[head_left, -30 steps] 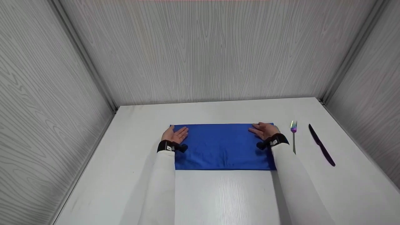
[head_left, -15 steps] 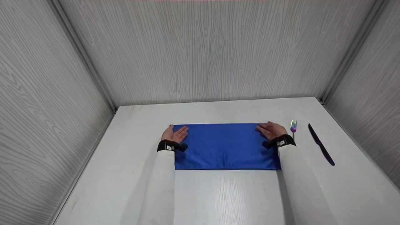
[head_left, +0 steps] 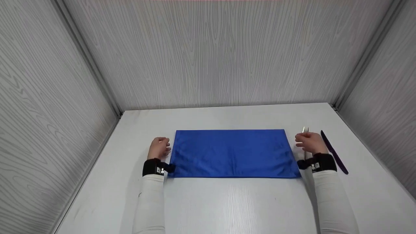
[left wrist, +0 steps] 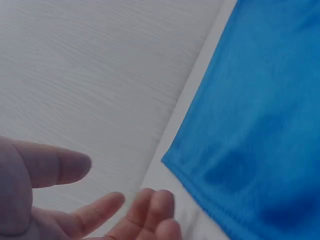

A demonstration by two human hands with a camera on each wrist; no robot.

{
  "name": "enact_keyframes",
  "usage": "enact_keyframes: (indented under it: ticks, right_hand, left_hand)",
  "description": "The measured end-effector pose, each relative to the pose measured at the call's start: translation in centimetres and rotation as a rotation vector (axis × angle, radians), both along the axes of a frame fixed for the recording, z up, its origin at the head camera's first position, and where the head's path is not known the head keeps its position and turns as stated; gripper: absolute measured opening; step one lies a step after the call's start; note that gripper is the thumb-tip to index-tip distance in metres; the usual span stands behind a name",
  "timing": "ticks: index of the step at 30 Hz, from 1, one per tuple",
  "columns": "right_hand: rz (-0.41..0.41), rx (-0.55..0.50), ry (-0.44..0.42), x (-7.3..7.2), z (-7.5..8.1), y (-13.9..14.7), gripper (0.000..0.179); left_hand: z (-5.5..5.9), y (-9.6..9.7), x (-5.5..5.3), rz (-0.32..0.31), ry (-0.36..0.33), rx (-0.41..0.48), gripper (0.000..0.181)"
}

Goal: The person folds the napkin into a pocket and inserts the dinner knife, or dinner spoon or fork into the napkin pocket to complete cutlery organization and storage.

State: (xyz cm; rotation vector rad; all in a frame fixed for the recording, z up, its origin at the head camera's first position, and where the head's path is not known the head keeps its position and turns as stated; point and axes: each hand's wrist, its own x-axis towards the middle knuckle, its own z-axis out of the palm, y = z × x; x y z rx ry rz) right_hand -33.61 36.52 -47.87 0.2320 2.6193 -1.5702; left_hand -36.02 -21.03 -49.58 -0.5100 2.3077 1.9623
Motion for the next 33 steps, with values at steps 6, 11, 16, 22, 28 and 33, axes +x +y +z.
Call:
enact_keyframes:
  ticks: [6, 11, 16, 22, 28, 33]
  right_hand:
    - [0.074, 0.439, -0.036, 0.7, 0.4, -1.3, 0.049]
    - [0.040, 0.607, -0.060, 1.2, -0.1, -2.8, 0.042]
    - [0.063, 0.662, -0.071, 1.5, -0.5, -3.3, 0.039]
    - [0.102, 0.613, -0.051, 1.3, -1.1, -3.0, 0.028]
    - [0.119, 0.540, -0.046, 0.7, -1.8, -2.2, 0.024]
    - [0.108, 0.525, 0.007, 0.3, -2.2, -1.1, 0.035]
  left_hand:
    - [0.3, -0.7, 1.0, -0.094, -0.043, -0.276, 0.044]
    - [0.6, -0.6, 1.3, -0.126, -0.081, -0.316, 0.045]
    - [0.8, -0.7, 1.5, -0.141, -0.100, -0.319, 0.047]
    - [0.8, -1.0, 1.7, -0.136, -0.107, -0.314, 0.048]
    - [0.5, -0.7, 1.7, -0.147, -0.107, -0.288, 0.047]
    - [0.3, -0.2, 1.8, -0.185, -0.107, -0.254, 0.048]
